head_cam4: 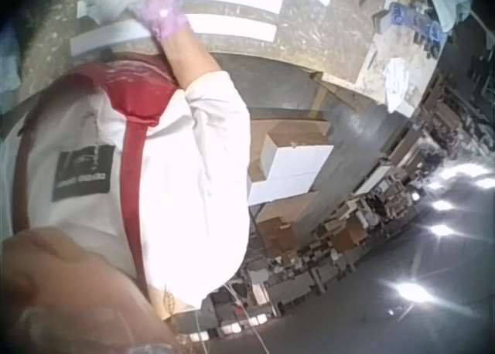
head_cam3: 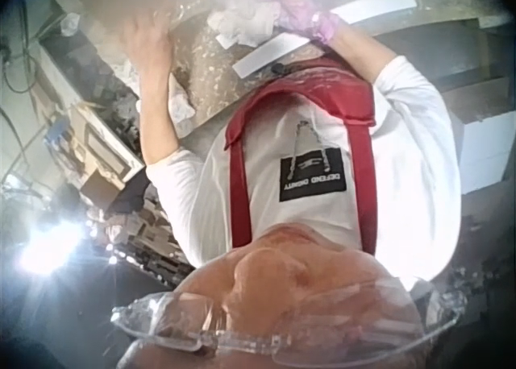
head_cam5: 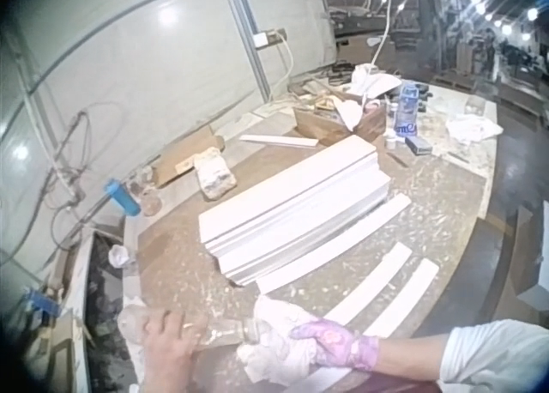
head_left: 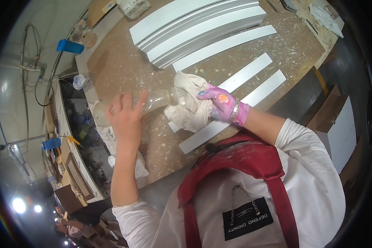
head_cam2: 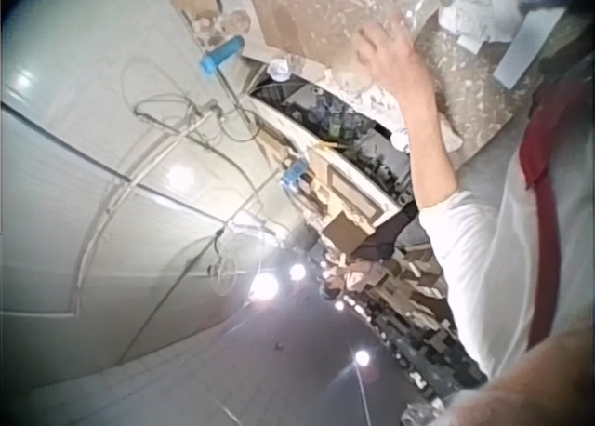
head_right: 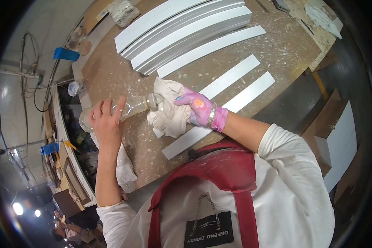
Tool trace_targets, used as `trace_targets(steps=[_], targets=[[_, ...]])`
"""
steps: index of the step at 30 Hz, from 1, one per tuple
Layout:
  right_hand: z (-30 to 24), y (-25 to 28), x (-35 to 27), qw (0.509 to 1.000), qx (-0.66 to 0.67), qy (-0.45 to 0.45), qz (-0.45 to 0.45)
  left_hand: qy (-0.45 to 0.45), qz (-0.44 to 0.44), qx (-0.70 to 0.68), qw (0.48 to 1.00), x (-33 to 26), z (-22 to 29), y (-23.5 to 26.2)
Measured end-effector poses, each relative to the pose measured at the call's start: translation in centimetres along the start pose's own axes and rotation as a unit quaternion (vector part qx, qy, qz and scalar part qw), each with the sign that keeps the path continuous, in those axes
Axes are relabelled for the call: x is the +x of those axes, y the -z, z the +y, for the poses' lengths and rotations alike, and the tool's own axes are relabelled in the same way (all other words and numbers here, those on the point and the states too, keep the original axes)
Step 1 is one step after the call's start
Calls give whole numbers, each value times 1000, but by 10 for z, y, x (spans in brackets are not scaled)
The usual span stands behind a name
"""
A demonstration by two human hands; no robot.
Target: The person wipes white wood molding pieces with a cloth and a liquid from a bottle on a workbench.
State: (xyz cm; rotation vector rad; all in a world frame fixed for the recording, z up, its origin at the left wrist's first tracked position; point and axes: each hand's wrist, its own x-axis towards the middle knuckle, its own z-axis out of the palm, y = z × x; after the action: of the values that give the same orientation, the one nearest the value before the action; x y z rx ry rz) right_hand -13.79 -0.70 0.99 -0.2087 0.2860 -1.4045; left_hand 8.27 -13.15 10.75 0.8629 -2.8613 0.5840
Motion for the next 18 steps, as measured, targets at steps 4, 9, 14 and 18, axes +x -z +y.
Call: trace_targets(steps=[4,9,14,18], targets=[[0,-2,-3,1000,-12,10,16,-10,13,31,999,-1,-4,-3],[8,14,-4,983,-90,-78,140,-24,9,6,1000,-3,6,-16],[17,-7,9,995,29,21,-97,86,-4,-201,976,-26,-21,-76],[-46,0,0,990,119,-13,79,261,66,-331,904,-23,-57,-120]])
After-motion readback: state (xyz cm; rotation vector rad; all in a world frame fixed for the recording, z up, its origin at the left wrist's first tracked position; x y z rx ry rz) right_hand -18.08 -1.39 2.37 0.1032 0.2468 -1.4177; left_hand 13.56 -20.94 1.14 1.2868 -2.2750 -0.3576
